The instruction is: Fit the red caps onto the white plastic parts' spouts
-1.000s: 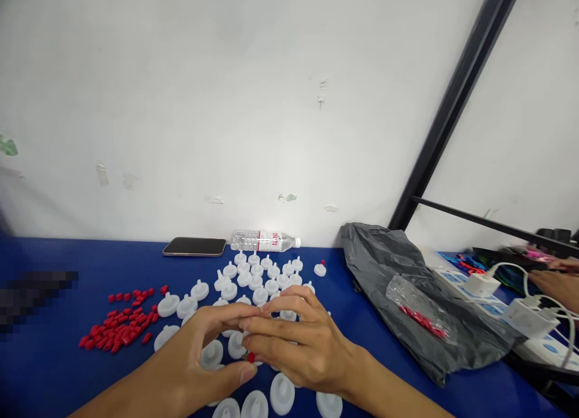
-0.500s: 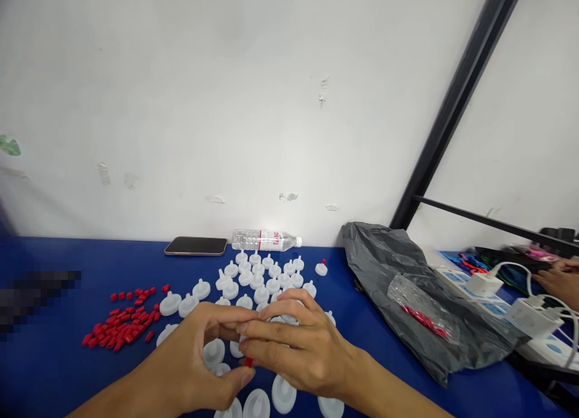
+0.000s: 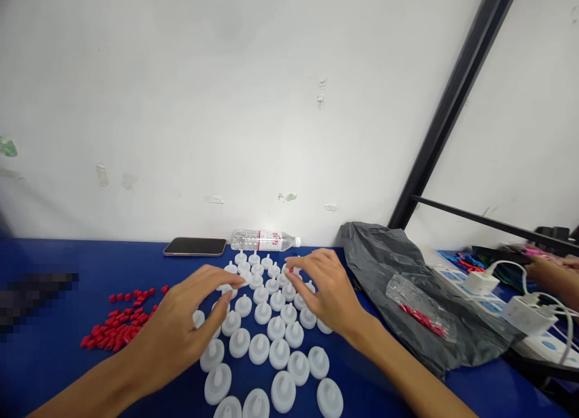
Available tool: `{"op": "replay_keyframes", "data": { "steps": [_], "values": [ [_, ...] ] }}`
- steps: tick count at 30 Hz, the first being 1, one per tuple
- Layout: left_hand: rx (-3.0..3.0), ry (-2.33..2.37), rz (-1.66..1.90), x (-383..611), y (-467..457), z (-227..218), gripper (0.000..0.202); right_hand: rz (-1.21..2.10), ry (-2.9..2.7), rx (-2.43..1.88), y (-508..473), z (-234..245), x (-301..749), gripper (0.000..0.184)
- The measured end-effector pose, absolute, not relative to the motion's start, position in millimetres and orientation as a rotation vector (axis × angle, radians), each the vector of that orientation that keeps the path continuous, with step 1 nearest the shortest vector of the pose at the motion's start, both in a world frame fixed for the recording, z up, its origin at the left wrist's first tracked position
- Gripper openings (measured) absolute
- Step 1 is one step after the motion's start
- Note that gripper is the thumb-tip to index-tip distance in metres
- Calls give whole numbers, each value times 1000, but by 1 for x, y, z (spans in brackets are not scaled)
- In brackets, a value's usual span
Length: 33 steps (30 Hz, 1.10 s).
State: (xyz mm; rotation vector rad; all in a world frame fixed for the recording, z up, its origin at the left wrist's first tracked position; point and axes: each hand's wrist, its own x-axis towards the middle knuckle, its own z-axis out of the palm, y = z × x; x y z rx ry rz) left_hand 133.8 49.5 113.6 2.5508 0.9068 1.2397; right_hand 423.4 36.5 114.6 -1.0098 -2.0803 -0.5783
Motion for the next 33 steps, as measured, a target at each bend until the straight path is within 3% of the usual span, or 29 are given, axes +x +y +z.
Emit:
{"op": "replay_keyframes", "data": {
  "steps": [8,12,15,24,33],
  "values": [
    [2717,1271,1192,98,99,127,43,-474,-2118,-1623,76,104,482,19],
    [2662,1519,998,76,120,133,34,-471,-2155,-1780,78,99,494,28],
    [2598,1617,796,63,130,140,26,-497,-2152,-1781,77,100,492,34],
    [2369,1461,281,28,156,142,30,-327,-2286,-1482,72,92,470,52],
    [2277,1483,59,12,167,126,31,-214,-2319,-1506,83,71,481,61]
  ]
}}
